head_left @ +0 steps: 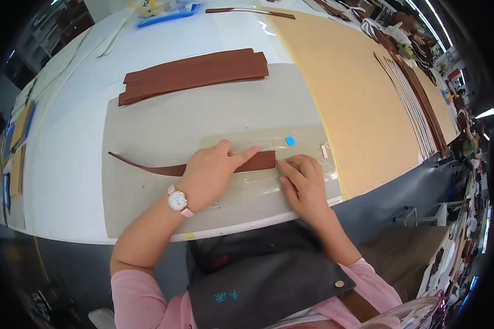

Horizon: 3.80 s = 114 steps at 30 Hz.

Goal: The recorder is assembling leather belt components by applying adhesive and aligning layers on a workshop table.

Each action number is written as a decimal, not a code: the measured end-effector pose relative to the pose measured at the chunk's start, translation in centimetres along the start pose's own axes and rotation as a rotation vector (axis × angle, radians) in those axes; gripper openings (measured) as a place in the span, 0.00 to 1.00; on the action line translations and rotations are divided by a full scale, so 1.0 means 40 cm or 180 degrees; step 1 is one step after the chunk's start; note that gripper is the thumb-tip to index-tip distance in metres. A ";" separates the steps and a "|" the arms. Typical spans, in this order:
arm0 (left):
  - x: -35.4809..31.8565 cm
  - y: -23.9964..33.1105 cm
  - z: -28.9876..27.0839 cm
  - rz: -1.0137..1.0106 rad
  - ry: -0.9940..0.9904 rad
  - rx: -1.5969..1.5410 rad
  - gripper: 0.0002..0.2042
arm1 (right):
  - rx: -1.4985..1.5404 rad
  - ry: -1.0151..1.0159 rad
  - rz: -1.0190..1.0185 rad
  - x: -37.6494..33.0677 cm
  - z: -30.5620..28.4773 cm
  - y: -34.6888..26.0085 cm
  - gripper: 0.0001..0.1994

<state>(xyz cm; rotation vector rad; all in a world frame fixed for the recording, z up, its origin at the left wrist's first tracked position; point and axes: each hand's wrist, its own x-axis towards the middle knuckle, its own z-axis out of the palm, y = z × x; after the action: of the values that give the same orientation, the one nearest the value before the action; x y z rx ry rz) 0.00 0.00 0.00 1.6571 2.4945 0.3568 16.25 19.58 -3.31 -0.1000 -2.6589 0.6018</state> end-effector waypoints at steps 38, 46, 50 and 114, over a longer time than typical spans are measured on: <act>0.027 0.025 0.009 -0.0082 0.0179 0.0009 0.25 | -0.0207 0.0152 -0.0192 -0.001 0.001 0.002 0.19; 0.029 0.025 0.009 -0.0070 0.0173 0.0027 0.25 | -0.0215 0.0107 -0.0181 -0.001 0.001 0.001 0.19; 0.029 0.026 0.009 -0.0066 0.0177 0.0050 0.25 | -0.0321 0.0021 -0.0336 0.006 -0.007 -0.004 0.17; -0.114 -0.040 -0.025 0.0431 0.0158 0.0230 0.14 | 0.1485 -0.1078 0.0801 0.229 0.091 -0.146 0.04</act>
<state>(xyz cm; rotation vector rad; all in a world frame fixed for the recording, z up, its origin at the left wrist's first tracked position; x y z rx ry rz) 0.13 -4.91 0.44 1.8734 2.4640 0.3291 6.51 14.28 -0.38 -0.2145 -2.7563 1.4152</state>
